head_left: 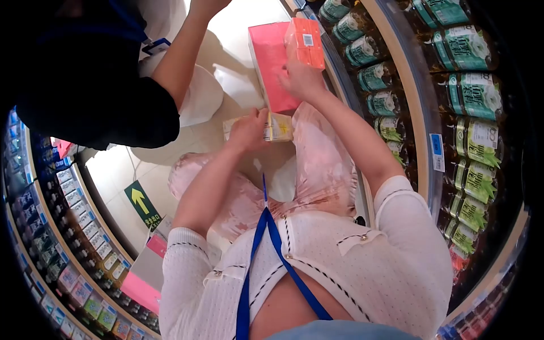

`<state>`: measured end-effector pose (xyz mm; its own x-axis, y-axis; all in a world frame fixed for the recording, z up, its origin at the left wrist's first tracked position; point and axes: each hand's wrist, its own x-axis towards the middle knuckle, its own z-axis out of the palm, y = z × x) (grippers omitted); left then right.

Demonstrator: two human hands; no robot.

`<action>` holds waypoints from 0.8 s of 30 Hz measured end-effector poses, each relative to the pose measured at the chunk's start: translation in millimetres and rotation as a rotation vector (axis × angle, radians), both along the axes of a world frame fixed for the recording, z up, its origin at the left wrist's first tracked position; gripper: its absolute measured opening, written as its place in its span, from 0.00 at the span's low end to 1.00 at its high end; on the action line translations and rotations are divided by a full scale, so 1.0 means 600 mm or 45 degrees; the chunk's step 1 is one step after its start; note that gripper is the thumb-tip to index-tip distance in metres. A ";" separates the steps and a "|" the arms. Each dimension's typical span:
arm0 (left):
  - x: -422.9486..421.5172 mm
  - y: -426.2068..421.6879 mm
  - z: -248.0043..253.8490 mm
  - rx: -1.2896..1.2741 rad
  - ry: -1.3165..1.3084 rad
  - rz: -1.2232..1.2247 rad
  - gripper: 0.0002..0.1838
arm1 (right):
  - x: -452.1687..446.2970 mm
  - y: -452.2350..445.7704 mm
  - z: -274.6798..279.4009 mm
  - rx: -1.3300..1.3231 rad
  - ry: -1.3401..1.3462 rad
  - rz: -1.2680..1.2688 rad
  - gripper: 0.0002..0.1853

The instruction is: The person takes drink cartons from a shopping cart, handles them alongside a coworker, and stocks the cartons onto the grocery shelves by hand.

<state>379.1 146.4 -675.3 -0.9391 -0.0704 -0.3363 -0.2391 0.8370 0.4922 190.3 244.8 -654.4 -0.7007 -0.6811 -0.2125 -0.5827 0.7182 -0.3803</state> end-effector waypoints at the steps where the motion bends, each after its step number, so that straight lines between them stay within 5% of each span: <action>1: -0.005 -0.003 0.003 0.004 -0.002 -0.007 0.39 | -0.013 0.001 0.008 -0.122 0.183 -0.100 0.25; 5: -0.005 -0.007 -0.008 -0.016 0.065 -0.013 0.39 | -0.057 0.005 -0.030 -0.100 0.529 -0.662 0.43; 8: -0.003 -0.005 -0.007 -0.032 0.030 -0.029 0.40 | -0.090 0.009 -0.097 -0.298 -0.115 -0.767 0.54; 11: -0.003 -0.005 0.000 -0.025 0.023 -0.015 0.39 | -0.100 0.010 -0.101 -0.118 0.093 -0.688 0.51; 17: -0.003 -0.012 -0.002 -0.018 0.011 -0.050 0.42 | -0.205 0.118 -0.075 -0.138 0.120 0.026 0.49; 21: -0.005 -0.012 0.003 -0.025 -0.016 -0.037 0.44 | -0.163 0.121 -0.035 -0.031 0.257 0.139 0.47; 24: -0.015 -0.017 0.004 -0.006 -0.030 -0.027 0.44 | -0.140 0.097 -0.034 0.029 0.237 -0.106 0.49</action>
<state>370.3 136.3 -672.6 -0.9323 -0.0526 -0.3577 -0.2328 0.8444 0.4825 106.5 303.3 -674.9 -0.7832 -0.6154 -0.0884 -0.5795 0.7741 -0.2549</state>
